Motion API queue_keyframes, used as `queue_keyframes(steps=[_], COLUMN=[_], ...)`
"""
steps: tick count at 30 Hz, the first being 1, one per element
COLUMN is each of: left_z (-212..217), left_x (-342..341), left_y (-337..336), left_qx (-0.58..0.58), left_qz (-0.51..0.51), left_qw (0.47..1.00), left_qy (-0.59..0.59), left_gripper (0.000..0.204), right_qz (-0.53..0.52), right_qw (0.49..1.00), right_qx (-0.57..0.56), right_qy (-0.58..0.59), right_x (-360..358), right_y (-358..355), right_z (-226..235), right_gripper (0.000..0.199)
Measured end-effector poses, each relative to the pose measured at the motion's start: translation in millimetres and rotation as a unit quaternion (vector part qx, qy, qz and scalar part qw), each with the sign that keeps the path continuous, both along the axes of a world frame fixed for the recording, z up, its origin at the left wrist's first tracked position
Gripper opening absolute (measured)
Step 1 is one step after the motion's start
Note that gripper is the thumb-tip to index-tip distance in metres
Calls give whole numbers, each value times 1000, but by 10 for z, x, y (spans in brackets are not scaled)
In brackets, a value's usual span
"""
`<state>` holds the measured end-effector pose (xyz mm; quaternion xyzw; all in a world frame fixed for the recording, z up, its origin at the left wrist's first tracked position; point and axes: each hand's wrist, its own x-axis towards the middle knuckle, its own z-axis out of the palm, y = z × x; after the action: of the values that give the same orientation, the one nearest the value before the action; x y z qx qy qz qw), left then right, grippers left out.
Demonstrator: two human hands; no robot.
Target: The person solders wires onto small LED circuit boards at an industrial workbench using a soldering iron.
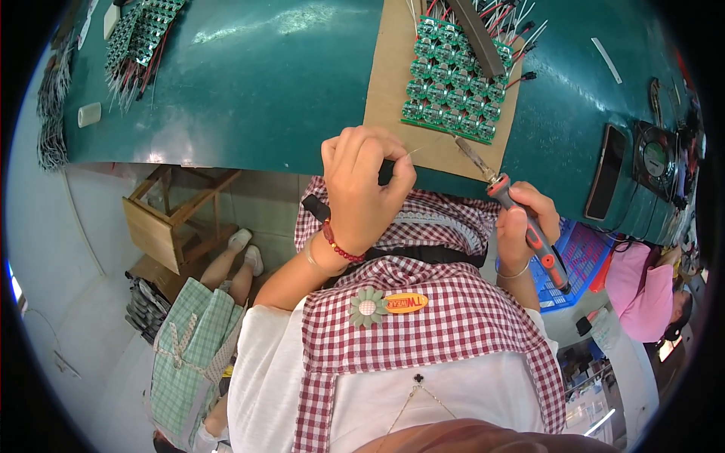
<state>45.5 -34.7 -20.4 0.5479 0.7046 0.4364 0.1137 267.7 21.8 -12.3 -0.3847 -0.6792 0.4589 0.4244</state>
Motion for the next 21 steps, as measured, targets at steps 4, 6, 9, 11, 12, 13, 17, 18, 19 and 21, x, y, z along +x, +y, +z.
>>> queue_keyframes(steps=[4, 6, 9, 11, 12, 13, 17, 18, 19, 21], left_z=[-60, -77, -88, -95, -98, -101, -108, -109, -103, -89], left_x=[20, 19, 29, 46, 53, 57, 58, 57, 57, 57], left_y=[29, 53, 72, 84, 90, 97, 120, 123, 122, 116], left_qx=[6, 3, 7, 6, 4, 4, -3, -6, -6, -6], left_qz=[8, 11, 15, 19, 23, 23, 32, 31, 30, 33], left_qw=[1000, 1000, 1000, 1000, 999, 999, 999, 999, 999, 999], left_qy=[0, 15, 21, 23, 24, 25, 35, 38, 38, 31], left_gripper=[19, 19, 19, 19, 18, 18, 18, 18, 18, 18], right_qz=[-17, -22, -24, -23, -21, -21, -28, -25, -25, -32], right_qw=[1000, 999, 1000, 1000, 1000, 1000, 999, 999, 999, 998], right_qx=[2, -8, -16, -16, -16, -16, -1, 4, 3, -33], right_qy=[7, 22, -5, -10, -15, -15, -22, -24, -24, 40], right_x=[-64, -94, -110, -79, -68, -75, -88, -83, -90, -114], right_y=[13, 16, 12, -3, -10, -15, -24, -24, -24, -28], right_z=[-52, -69, -52, -67, -74, -72, -73, -77, -67, -39], right_gripper=[17, 17, 17, 17, 17, 17, 17, 17, 17, 17])
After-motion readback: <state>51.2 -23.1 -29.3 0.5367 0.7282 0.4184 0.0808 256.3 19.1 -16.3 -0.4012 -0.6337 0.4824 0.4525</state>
